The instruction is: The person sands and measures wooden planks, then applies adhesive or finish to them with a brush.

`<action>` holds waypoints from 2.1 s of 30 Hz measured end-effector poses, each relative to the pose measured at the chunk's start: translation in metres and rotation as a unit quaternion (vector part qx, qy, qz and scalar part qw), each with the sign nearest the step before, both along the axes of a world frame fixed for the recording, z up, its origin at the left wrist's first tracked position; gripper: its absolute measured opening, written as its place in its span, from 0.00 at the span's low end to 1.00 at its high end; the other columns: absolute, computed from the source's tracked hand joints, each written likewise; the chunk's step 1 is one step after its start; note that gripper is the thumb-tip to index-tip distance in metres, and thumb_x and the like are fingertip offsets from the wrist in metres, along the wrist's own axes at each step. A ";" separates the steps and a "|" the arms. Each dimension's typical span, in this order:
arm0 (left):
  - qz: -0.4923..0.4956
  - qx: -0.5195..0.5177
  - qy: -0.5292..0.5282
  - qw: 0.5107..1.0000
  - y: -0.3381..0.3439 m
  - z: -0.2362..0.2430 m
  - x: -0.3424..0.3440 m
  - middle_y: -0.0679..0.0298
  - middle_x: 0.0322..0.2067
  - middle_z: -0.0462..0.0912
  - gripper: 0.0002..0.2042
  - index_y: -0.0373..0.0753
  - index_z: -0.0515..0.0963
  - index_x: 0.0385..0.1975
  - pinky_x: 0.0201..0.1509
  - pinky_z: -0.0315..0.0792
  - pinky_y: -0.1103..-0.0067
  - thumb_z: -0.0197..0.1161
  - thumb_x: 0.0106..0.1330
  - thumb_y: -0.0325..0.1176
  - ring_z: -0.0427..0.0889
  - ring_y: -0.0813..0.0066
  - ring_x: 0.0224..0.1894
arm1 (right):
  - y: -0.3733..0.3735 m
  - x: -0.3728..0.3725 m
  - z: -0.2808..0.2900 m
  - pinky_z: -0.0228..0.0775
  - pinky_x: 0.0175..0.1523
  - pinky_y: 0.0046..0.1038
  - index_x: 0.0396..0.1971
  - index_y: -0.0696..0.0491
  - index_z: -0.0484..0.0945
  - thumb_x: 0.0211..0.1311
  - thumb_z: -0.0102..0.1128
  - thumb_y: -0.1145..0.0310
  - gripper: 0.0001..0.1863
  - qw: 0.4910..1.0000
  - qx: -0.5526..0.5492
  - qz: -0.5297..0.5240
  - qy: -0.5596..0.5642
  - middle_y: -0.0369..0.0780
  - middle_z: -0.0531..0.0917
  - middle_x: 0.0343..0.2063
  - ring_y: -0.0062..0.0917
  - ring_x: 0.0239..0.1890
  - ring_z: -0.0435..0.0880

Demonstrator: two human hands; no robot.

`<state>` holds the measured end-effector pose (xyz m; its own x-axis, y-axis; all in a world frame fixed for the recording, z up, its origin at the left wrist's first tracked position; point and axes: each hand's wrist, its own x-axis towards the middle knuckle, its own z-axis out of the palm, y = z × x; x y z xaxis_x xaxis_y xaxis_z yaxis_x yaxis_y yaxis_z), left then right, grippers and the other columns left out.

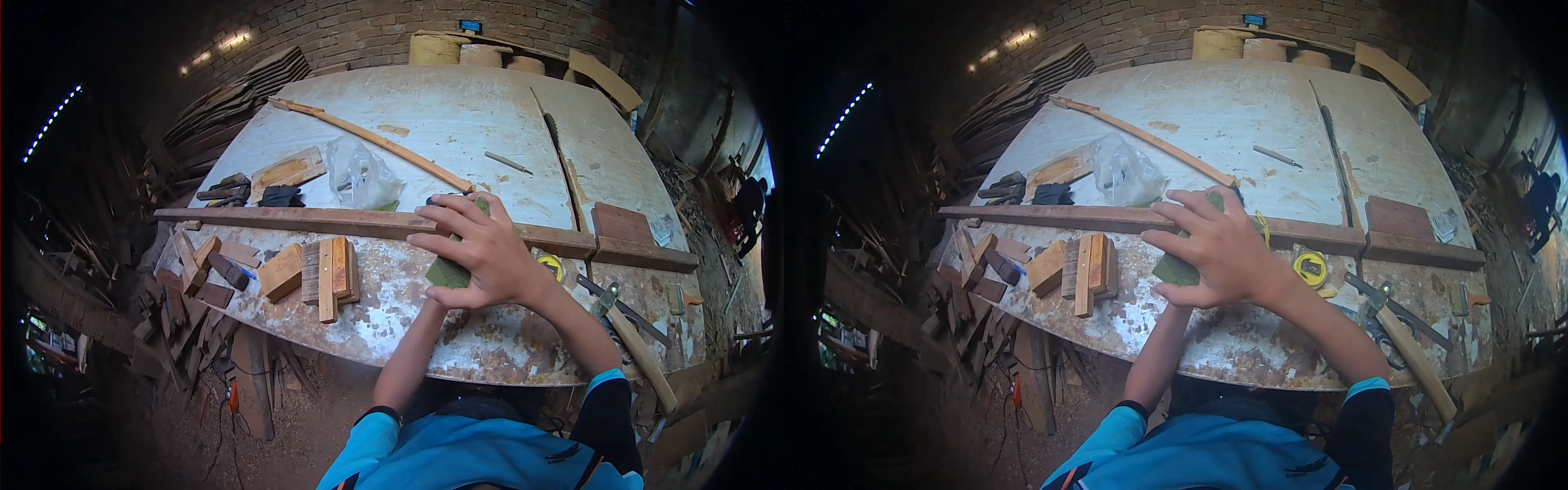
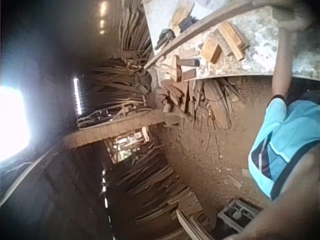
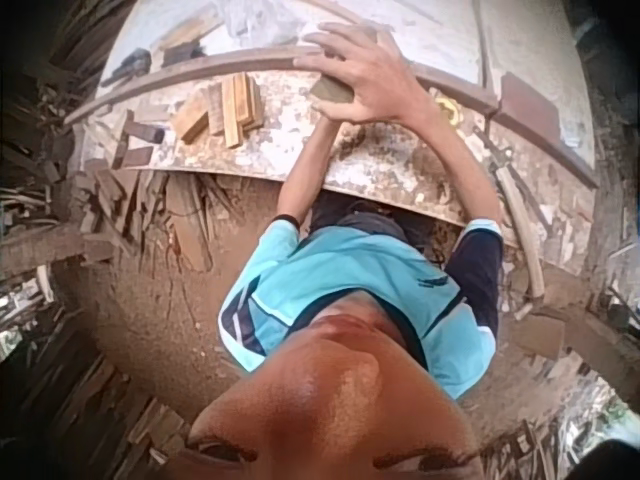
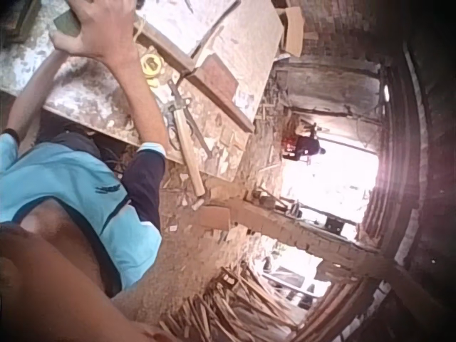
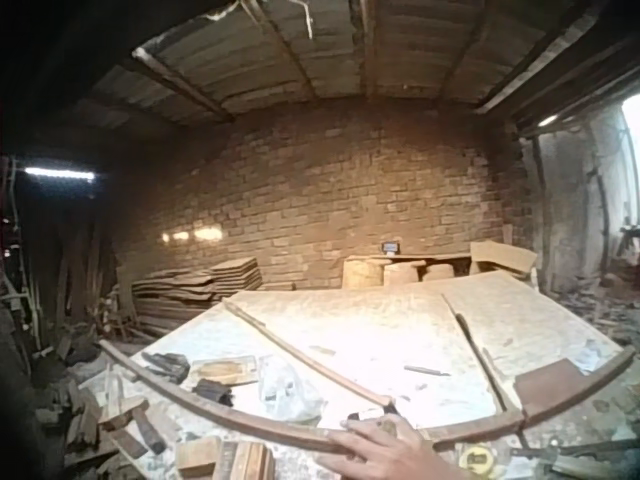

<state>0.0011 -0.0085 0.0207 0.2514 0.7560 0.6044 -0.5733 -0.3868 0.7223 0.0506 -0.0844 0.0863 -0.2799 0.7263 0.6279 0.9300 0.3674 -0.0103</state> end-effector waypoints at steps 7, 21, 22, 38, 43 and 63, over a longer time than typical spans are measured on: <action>0.007 -0.003 0.003 1.000 -0.004 -0.001 -0.002 0.58 0.34 0.72 0.15 0.34 0.69 0.34 0.43 0.65 0.76 0.38 0.68 0.39 0.71 0.71 0.36 | -0.011 0.000 0.003 0.51 0.59 0.47 0.43 0.46 0.78 0.42 0.60 0.46 0.27 1.000 0.009 0.011 0.021 0.41 0.74 0.50 0.35 0.58 0.68; 0.005 -0.002 0.018 1.000 -0.017 -0.008 0.000 0.57 0.33 0.72 0.15 0.33 0.69 0.32 0.42 0.65 0.76 0.37 0.69 0.37 0.71 0.70 0.36 | 0.000 -0.011 0.005 0.53 0.58 0.40 0.46 0.49 0.77 0.49 0.59 0.47 0.28 0.962 -0.005 -0.115 0.247 0.44 0.74 0.50 0.36 0.56 0.68; 0.006 -0.001 0.018 1.000 -0.019 -0.008 0.000 0.57 0.32 0.72 0.15 0.33 0.69 0.32 0.42 0.65 0.76 0.36 0.69 0.37 0.71 0.70 0.36 | 0.001 -0.010 0.005 0.55 0.58 0.39 0.46 0.50 0.77 0.50 0.58 0.47 0.27 0.953 -0.002 -0.121 0.279 0.43 0.74 0.50 0.36 0.56 0.69; 0.036 -0.049 -0.015 0.998 -0.007 -0.012 0.005 0.64 0.28 0.70 0.19 0.38 0.68 0.30 0.39 0.66 0.78 0.33 0.70 0.43 0.70 0.75 0.31 | 0.011 0.002 -0.036 0.51 0.64 0.27 0.60 0.52 0.62 0.64 0.36 0.38 0.36 0.749 -0.114 0.129 0.640 0.42 0.71 0.52 0.28 0.57 0.66; 0.043 -0.032 -0.006 0.999 -0.011 -0.010 0.001 0.63 0.27 0.68 0.17 0.36 0.65 0.27 0.40 0.64 0.78 0.34 0.68 0.42 0.67 0.76 0.31 | 0.011 0.003 -0.032 0.45 0.67 0.31 0.61 0.59 0.59 0.56 0.34 0.29 0.48 0.787 -0.134 0.128 0.588 0.46 0.63 0.61 0.34 0.63 0.61; 0.038 -0.063 -0.036 0.997 -0.013 -0.011 0.006 0.65 0.25 0.64 0.18 0.37 0.64 0.24 0.38 0.62 0.78 0.34 0.66 0.43 0.65 0.77 0.30 | 0.015 0.007 -0.057 0.40 0.69 0.33 0.64 0.57 0.55 0.65 0.27 0.38 0.40 0.743 -0.177 0.042 0.644 0.48 0.59 0.63 0.37 0.67 0.52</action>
<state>0.0068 -0.0218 0.0102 0.1499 0.8419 0.5184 -0.5979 -0.3404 0.7257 0.0573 -0.0691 0.0296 0.3341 0.9237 0.1873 0.0394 0.1848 -0.9820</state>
